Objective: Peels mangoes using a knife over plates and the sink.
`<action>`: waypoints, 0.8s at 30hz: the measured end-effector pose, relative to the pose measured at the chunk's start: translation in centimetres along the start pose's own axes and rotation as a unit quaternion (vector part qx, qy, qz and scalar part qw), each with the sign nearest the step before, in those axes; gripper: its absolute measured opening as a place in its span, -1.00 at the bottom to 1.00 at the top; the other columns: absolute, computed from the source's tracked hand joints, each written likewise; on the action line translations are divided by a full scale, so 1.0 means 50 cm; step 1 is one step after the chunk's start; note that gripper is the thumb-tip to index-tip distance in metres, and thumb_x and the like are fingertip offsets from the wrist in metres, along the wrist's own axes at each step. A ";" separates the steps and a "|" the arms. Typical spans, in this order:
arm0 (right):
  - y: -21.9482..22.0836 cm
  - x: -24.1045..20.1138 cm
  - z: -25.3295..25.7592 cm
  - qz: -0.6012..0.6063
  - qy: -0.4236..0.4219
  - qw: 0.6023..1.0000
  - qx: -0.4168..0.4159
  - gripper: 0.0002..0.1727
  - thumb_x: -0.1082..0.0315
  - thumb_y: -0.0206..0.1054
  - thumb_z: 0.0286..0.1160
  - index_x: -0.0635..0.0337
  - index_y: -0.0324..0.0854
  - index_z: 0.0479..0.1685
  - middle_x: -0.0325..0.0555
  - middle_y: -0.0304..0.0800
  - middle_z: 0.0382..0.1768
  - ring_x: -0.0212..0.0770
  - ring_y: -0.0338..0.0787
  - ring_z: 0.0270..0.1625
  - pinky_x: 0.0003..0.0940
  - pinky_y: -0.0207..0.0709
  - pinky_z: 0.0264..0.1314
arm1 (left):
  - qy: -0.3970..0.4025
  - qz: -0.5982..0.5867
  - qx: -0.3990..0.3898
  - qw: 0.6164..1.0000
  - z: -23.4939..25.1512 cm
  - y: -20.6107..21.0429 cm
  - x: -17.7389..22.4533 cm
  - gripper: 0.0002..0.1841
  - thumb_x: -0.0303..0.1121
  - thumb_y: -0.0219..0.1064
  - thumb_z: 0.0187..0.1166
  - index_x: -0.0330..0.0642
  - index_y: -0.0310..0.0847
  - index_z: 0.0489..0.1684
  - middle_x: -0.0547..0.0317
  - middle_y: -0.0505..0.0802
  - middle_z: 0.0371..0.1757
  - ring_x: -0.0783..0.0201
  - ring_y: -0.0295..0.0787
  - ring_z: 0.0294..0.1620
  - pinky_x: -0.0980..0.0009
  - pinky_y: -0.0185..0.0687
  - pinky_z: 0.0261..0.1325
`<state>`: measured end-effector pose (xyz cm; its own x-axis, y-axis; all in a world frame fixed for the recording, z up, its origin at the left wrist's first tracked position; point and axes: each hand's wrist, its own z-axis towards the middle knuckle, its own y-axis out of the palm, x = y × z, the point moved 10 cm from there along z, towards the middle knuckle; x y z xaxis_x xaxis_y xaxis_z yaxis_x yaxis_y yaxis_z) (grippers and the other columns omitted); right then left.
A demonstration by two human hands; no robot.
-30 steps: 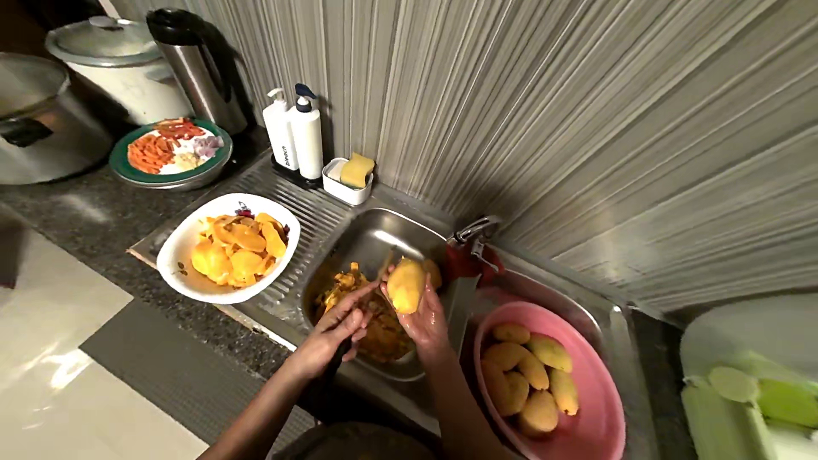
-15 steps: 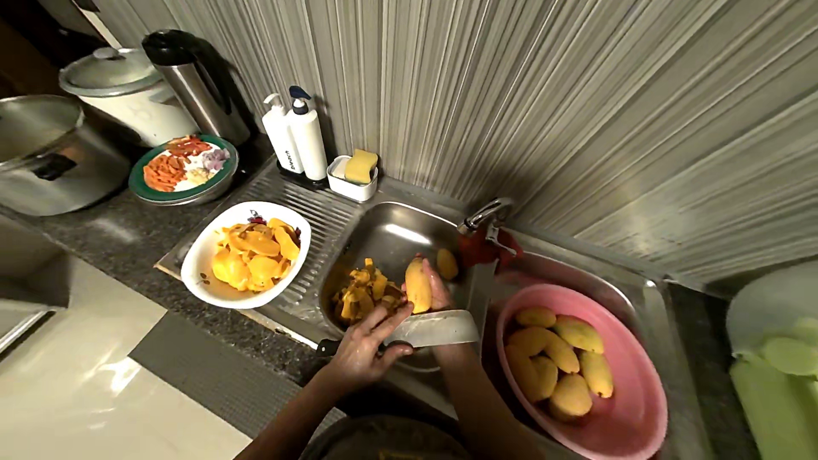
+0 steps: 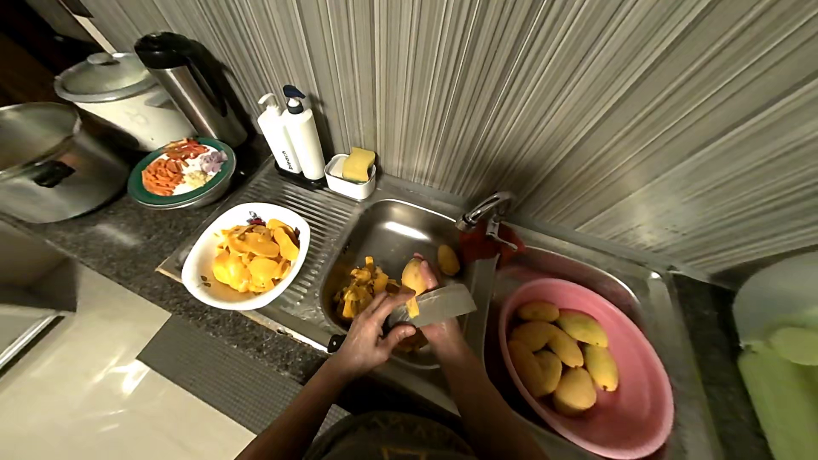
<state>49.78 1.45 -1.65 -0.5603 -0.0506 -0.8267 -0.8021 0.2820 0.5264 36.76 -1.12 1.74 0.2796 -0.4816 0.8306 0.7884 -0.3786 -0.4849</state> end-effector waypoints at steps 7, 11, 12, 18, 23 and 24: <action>-0.008 0.003 -0.004 0.041 0.018 0.998 -0.034 -0.55 0.20 -0.15 0.89 0.20 0.46 0.49 -0.13 0.78 0.07 -0.38 0.79 0.06 -0.44 0.72 0.11 | -0.027 -0.017 -0.020 0.999 0.013 -0.010 -0.024 -0.37 0.04 0.32 0.66 0.10 0.41 0.73 -0.03 0.75 0.28 0.25 0.72 0.19 0.25 0.69 0.30; -0.009 0.021 -0.008 0.082 0.038 0.994 -0.054 -0.53 0.21 -0.18 0.88 0.20 0.39 0.56 -0.12 0.77 0.14 -0.38 0.79 0.11 -0.44 0.72 0.14 | -0.031 -0.018 -0.011 0.999 0.024 -0.019 -0.033 -0.40 0.01 0.33 0.66 0.14 0.46 0.70 0.00 0.76 0.22 0.29 0.70 0.13 0.31 0.67 0.25; -0.009 0.021 -0.009 0.084 0.038 0.994 -0.057 -0.53 0.21 -0.17 0.86 0.20 0.38 0.56 -0.13 0.76 0.15 -0.38 0.79 0.11 -0.46 0.72 0.13 | -0.034 -0.024 -0.012 0.999 0.027 -0.020 -0.034 -0.41 0.01 0.33 0.66 0.14 0.47 0.70 0.01 0.75 0.21 0.29 0.70 0.13 0.32 0.66 0.25; -0.004 0.043 -0.027 0.027 0.113 0.987 -0.115 -0.47 0.06 -0.23 0.84 0.20 0.42 0.45 -0.05 0.80 -0.17 -0.25 0.81 -0.32 -0.41 0.73 -0.38 | -0.064 -0.118 -0.037 0.990 0.045 -0.026 -0.062 -0.42 -0.03 0.26 0.72 0.06 0.43 0.72 0.08 0.68 0.53 0.33 0.65 0.39 0.35 0.57 0.44; 0.020 0.050 -0.036 0.137 0.162 0.960 -0.183 -0.38 -0.11 -0.10 0.75 0.09 0.33 0.59 -0.01 0.76 -0.11 -0.16 0.84 -0.21 -0.34 0.78 -0.26 | -0.255 -0.338 -0.009 0.906 0.025 -0.013 -0.157 -0.50 -0.20 0.11 0.82 0.10 0.35 0.75 0.26 0.70 -0.22 0.42 0.47 -0.59 0.52 0.41 -0.62; 0.014 0.052 -0.031 0.158 0.167 0.958 -0.173 -0.38 -0.10 -0.18 0.79 0.07 0.30 0.63 0.00 0.74 -0.07 -0.14 0.83 -0.16 -0.30 0.79 -0.19 | -0.315 -0.368 0.011 0.875 0.007 -0.007 -0.187 -0.54 -0.16 0.06 0.85 0.11 0.41 0.70 0.25 0.65 -0.31 0.40 0.46 -0.60 0.51 0.41 -0.64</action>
<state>47.42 0.04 -3.11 -0.7753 -0.3346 -0.5357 -0.5689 0.0016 0.8224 34.07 3.79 -5.75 -0.0669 0.4207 0.9047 0.8906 -0.3835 0.2442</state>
